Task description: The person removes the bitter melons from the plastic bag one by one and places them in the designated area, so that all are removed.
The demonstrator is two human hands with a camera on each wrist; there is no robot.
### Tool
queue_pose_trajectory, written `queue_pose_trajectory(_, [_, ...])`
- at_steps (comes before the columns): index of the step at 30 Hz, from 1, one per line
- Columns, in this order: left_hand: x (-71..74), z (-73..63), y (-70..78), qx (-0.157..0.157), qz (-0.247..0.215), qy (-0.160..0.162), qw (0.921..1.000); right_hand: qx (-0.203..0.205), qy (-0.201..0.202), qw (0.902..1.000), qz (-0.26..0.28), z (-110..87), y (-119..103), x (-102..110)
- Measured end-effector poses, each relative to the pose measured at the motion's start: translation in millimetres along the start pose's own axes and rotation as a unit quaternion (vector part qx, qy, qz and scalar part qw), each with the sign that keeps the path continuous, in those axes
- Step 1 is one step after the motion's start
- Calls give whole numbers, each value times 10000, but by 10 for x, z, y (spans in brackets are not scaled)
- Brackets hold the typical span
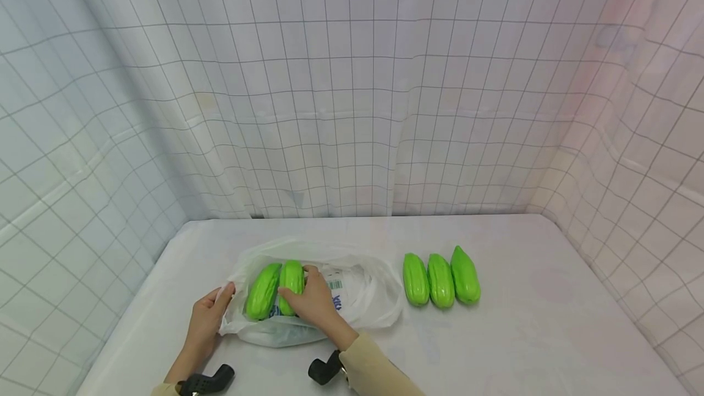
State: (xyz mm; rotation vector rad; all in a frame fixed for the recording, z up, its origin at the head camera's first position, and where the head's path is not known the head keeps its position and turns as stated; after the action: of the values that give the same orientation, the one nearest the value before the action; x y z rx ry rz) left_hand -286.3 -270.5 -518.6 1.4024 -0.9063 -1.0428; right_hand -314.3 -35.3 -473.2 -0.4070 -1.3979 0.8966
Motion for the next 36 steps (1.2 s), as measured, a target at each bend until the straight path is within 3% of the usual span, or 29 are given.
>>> queue_pose_trajectory(20, [-3, -12, 17, 63, 9, -5, 10000, -51, 159, 9993, 321, 3, -20, 103])
queue_pose_trajectory(36, [5, -10, 2, 50, -5, 14, 10000, -23, 180, 9977, 650, -56, -85, 319])
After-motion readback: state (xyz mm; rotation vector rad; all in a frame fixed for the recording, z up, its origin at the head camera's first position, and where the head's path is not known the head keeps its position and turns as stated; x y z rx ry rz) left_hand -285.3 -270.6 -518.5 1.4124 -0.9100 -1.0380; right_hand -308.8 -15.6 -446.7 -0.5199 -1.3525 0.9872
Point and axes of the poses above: each hand's wrist, its own z-axis towards the middle knuckle, its own x-axis out of the back of the hand, y = z × x, the point moved 8 cm from there along z, towards the middle knuckle, and after that the axes turned 14 degrees about -z, right-handed, at the moved point
